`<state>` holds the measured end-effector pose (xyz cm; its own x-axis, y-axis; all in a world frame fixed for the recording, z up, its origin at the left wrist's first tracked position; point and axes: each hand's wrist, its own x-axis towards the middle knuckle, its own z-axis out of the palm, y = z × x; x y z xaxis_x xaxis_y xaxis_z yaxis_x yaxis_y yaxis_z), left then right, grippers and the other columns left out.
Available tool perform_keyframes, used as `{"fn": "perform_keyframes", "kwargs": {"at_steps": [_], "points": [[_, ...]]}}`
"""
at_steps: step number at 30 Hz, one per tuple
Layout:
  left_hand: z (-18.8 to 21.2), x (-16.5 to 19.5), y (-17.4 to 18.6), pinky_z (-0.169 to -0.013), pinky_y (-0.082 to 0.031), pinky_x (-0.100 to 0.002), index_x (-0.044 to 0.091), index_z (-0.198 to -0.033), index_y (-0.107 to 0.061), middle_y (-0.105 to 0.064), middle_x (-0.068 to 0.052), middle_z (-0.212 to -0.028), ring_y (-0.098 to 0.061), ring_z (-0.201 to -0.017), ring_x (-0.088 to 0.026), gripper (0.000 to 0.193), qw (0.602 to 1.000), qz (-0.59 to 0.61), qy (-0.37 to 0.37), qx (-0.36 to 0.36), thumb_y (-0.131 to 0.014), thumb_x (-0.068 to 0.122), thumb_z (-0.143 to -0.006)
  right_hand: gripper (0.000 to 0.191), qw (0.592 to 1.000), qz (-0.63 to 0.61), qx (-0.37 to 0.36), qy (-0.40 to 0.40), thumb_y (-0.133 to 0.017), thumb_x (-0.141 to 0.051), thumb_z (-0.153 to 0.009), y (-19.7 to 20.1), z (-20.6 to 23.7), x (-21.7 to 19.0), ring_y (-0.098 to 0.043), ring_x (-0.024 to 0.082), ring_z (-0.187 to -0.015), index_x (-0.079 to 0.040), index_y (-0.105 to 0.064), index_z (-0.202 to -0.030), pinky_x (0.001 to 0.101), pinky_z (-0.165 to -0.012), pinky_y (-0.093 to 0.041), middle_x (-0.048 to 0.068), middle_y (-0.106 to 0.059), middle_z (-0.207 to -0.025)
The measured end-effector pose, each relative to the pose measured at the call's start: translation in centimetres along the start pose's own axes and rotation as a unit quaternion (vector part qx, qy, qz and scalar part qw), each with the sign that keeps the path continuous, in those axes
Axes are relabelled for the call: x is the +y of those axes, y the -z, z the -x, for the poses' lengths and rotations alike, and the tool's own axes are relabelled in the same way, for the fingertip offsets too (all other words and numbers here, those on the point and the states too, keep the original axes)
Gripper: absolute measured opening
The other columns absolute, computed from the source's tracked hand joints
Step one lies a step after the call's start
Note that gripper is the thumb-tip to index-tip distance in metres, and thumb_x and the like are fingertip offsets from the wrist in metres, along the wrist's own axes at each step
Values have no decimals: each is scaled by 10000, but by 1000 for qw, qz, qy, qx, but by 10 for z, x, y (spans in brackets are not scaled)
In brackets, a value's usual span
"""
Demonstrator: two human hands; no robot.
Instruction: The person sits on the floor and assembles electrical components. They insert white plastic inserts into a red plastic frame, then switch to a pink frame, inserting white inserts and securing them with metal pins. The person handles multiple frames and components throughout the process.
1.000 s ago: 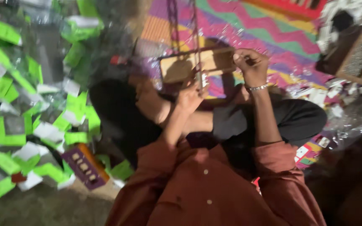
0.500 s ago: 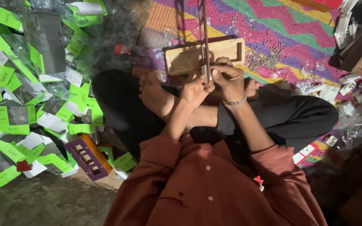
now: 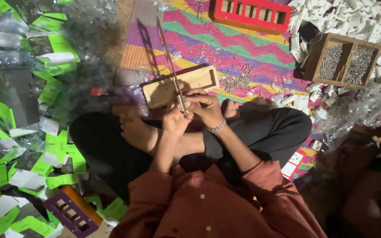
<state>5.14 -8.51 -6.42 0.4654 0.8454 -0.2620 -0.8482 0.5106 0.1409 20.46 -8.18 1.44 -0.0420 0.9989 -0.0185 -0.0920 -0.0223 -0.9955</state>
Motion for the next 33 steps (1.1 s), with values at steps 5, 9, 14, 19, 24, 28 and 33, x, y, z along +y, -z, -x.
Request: {"fn": "perform_keyframes", "kwargs": {"at_steps": [5,9,14,19,24,28,33], "points": [[2,4,-20,-644,-444,-296,128,-1590,-377,-649,-18,-1028,-600,-856,-116,785,1000,-17,-10,-4,-756,142,-903,217,999,26,2,21,-784,4,-884,4,-2,-3,-627,120,-1014,-24,-787,-1100,259,-889,-491,43,-705,-1118],[0,6,-28,-647,-420,-273,116,-1597,-362,-643,15,-1055,-589,-877,-98,804,1000,-9,-11,-17,-759,121,-898,220,999,40,-5,-3,-815,13,-851,8,-6,-5,-622,122,-952,-14,-798,-1069,256,-799,-470,59,-713,-1110],[1,5,-26,-657,-428,-281,105,-1590,-369,-641,-21,-1020,-613,-901,-121,788,1000,-8,-11,-18,-750,127,-901,190,999,6,-33,20,-795,16,-885,14,-6,-6,-670,152,-1068,-13,-775,-1072,300,-958,-534,77,-705,-1161],[-4,5,-25,-650,-428,-255,112,-1596,-371,-637,-11,-1047,-620,-892,-114,791,1000,-12,-7,-18,-742,84,-898,208,999,44,-15,25,-779,19,-881,13,-6,-3,-668,156,-1051,-10,-774,-1087,296,-942,-533,84,-710,-1149],[-5,5,-26,-658,-439,-242,123,-1567,-377,-635,-12,-1029,-643,-915,-154,800,1000,-22,-1,9,-736,85,-852,201,999,24,-32,32,-777,20,-886,15,-8,-5,-647,156,-1028,1,-776,-1086,292,-909,-513,78,-688,-1147],[-5,6,-26,-654,-428,-235,118,-1576,-386,-626,-24,-1013,-632,-915,-158,791,1000,-14,-1,-25,-760,107,-880,228,997,39,-60,21,-745,14,-914,19,-7,-10,-641,143,-1053,-5,-770,-1140,288,-938,-514,66,-673,-1161],[-7,5,-23,-662,-438,-247,108,-1578,-396,-644,-13,-1037,-635,-906,-162,803,999,-18,-7,-42,-778,126,-872,221,997,51,-48,37,-777,32,-883,20,-9,-11,-657,143,-1037,-1,-777,-1102,287,-926,-524,73,-697,-1148]]}}
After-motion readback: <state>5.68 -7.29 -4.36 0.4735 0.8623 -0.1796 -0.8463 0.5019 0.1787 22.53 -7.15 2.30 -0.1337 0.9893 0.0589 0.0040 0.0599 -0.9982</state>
